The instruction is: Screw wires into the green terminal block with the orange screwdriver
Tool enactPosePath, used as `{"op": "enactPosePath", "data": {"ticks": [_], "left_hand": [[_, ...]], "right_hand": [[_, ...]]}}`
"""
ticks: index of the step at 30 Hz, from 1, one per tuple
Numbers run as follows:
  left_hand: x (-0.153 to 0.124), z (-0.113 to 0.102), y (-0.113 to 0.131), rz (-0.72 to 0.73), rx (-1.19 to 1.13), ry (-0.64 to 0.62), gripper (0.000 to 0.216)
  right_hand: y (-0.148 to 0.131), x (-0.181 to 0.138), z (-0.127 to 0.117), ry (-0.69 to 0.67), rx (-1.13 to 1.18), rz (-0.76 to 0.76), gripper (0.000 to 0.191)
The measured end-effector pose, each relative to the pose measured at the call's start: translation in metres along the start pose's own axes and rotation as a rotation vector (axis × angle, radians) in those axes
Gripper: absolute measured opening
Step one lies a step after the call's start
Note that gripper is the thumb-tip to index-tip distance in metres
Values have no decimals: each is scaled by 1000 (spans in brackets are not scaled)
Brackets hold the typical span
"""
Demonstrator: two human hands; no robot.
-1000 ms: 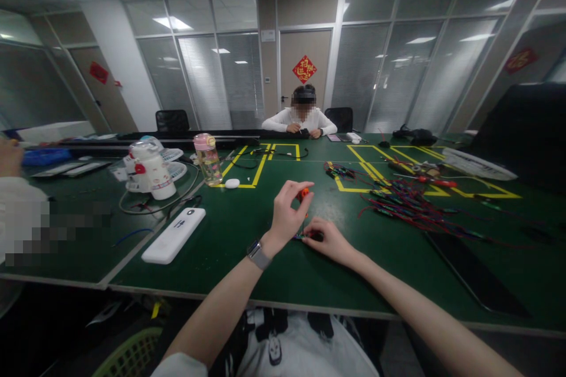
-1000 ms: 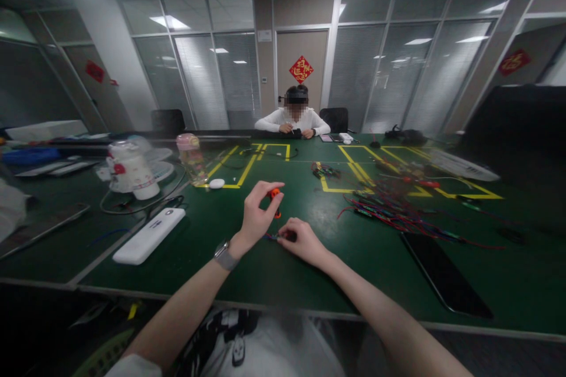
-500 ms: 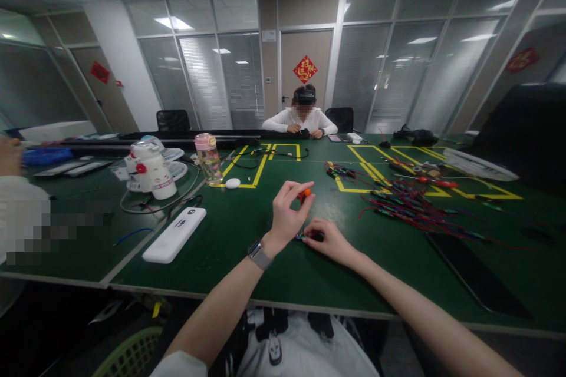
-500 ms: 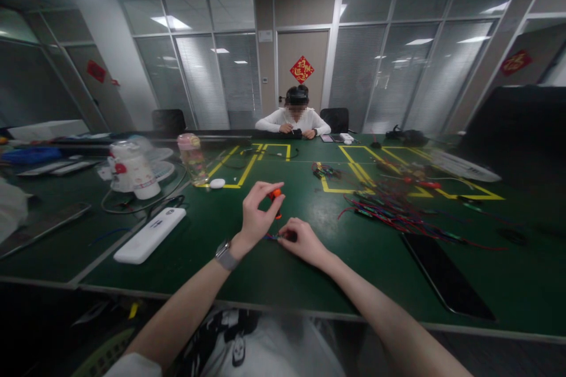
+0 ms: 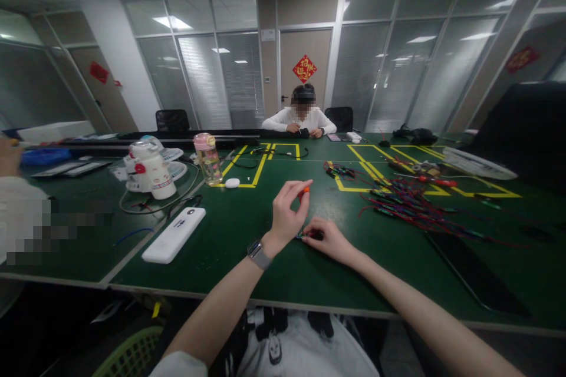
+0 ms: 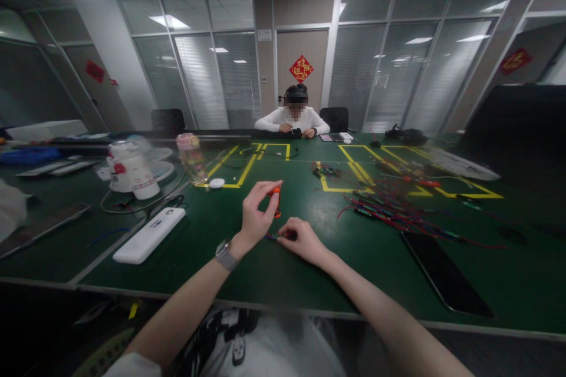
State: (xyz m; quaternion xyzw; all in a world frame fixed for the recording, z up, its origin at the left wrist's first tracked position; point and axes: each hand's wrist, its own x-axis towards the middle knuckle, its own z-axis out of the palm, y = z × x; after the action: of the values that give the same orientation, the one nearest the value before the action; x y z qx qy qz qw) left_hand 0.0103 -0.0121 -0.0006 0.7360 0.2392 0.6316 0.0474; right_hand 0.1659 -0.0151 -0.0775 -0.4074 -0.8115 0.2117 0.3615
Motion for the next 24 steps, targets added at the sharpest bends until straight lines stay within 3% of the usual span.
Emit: {"op": "enactPosePath", "data": {"ticks": [4, 11, 18, 24], "left_hand": [[0, 1, -1, -7, 34, 23, 19], [0, 0, -1, -16, -17, -65, 30], [1, 0, -2, -26, 53, 46, 16], [-1, -1, -1, -33, -16, -73, 30]], "right_hand": [[2, 0, 1, 2, 14, 3, 3], [1, 0, 0, -4, 23, 1, 2], [-1, 0, 0, 2, 15, 5, 3], [-1, 0, -1, -3, 1, -9, 4]]}}
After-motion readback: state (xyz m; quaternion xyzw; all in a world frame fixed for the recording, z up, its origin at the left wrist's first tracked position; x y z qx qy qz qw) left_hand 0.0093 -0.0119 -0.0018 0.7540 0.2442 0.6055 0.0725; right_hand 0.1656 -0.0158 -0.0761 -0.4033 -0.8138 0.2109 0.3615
